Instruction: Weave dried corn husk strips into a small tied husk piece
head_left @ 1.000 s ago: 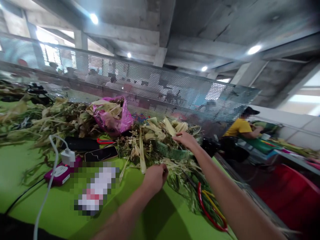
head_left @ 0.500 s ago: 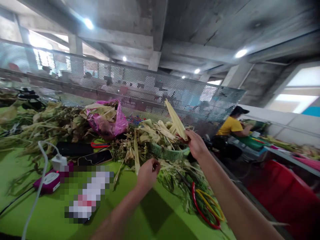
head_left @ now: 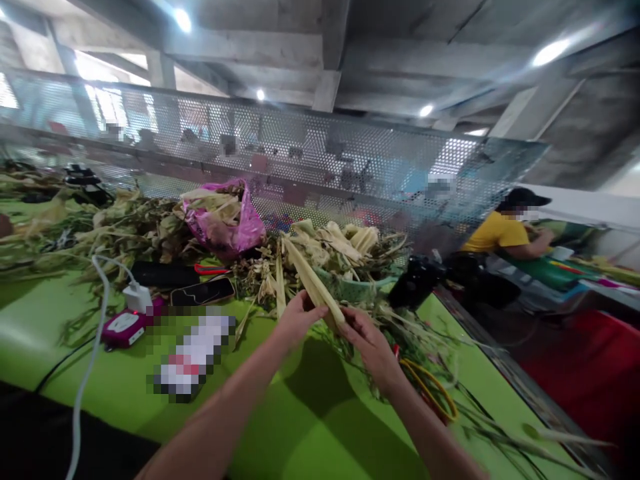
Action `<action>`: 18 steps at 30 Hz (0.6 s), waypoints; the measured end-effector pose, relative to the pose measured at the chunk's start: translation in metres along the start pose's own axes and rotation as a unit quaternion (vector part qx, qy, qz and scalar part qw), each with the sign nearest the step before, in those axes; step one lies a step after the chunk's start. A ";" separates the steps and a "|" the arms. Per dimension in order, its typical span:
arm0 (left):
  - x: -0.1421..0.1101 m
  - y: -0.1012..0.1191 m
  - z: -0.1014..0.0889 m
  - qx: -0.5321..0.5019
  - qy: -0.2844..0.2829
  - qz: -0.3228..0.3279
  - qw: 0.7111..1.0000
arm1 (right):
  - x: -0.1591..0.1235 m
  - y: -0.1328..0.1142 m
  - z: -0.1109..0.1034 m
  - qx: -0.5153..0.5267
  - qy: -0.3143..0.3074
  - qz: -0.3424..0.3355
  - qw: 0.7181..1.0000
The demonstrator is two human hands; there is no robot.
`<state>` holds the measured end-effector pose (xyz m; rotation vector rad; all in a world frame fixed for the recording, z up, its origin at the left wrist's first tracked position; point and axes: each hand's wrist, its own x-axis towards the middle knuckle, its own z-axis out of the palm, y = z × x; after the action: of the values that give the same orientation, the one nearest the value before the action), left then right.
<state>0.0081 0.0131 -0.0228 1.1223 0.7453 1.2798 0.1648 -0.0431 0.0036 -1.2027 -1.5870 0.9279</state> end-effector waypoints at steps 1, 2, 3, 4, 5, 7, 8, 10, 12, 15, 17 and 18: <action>0.000 -0.001 0.001 0.007 0.000 -0.004 1.000 | -0.001 0.004 -0.001 -0.034 0.011 -0.009 0.999; -0.001 -0.001 0.002 0.015 -0.002 -0.006 1.000 | -0.003 0.006 -0.003 -0.075 0.023 -0.017 0.997; -0.003 -0.001 0.004 0.025 -0.007 -0.008 1.000 | -0.005 0.008 -0.004 -0.121 0.038 -0.025 0.992; -0.005 0.000 0.006 0.037 -0.012 -0.010 0.999 | -0.007 0.009 -0.004 -0.166 0.052 -0.034 0.984; -0.007 0.002 0.009 0.053 -0.020 -0.013 0.998 | -0.009 0.010 -0.004 -0.206 0.065 -0.043 0.975; -0.011 0.003 0.012 0.092 -0.028 -0.019 0.995 | -0.013 0.009 -0.003 -0.261 0.090 -0.057 0.960; -0.012 0.004 0.013 0.113 -0.030 -0.022 0.993 | -0.015 0.007 -0.002 -0.279 0.100 -0.060 0.953; -0.012 0.004 0.013 0.143 -0.037 -0.025 0.989 | -0.017 0.005 -0.002 -0.298 0.106 -0.063 0.946; -0.012 0.003 0.011 0.154 -0.050 -0.022 0.987 | -0.017 0.004 -0.002 -0.294 0.104 -0.061 0.948; -0.011 0.004 0.009 0.137 -0.058 -0.016 0.989 | -0.015 0.006 -0.006 -0.247 0.099 -0.039 0.963; -0.011 0.005 0.008 0.107 -0.050 -0.022 0.993 | -0.013 0.009 -0.009 -0.193 0.095 -0.017 0.976; -0.012 0.006 0.008 0.092 -0.044 -0.028 0.994 | -0.012 0.010 -0.010 -0.161 0.093 -0.008 0.982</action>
<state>0.0113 -0.0007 -0.0165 1.2898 0.8352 1.1238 0.1786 -0.0518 -0.0055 -1.4509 -1.6325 0.5404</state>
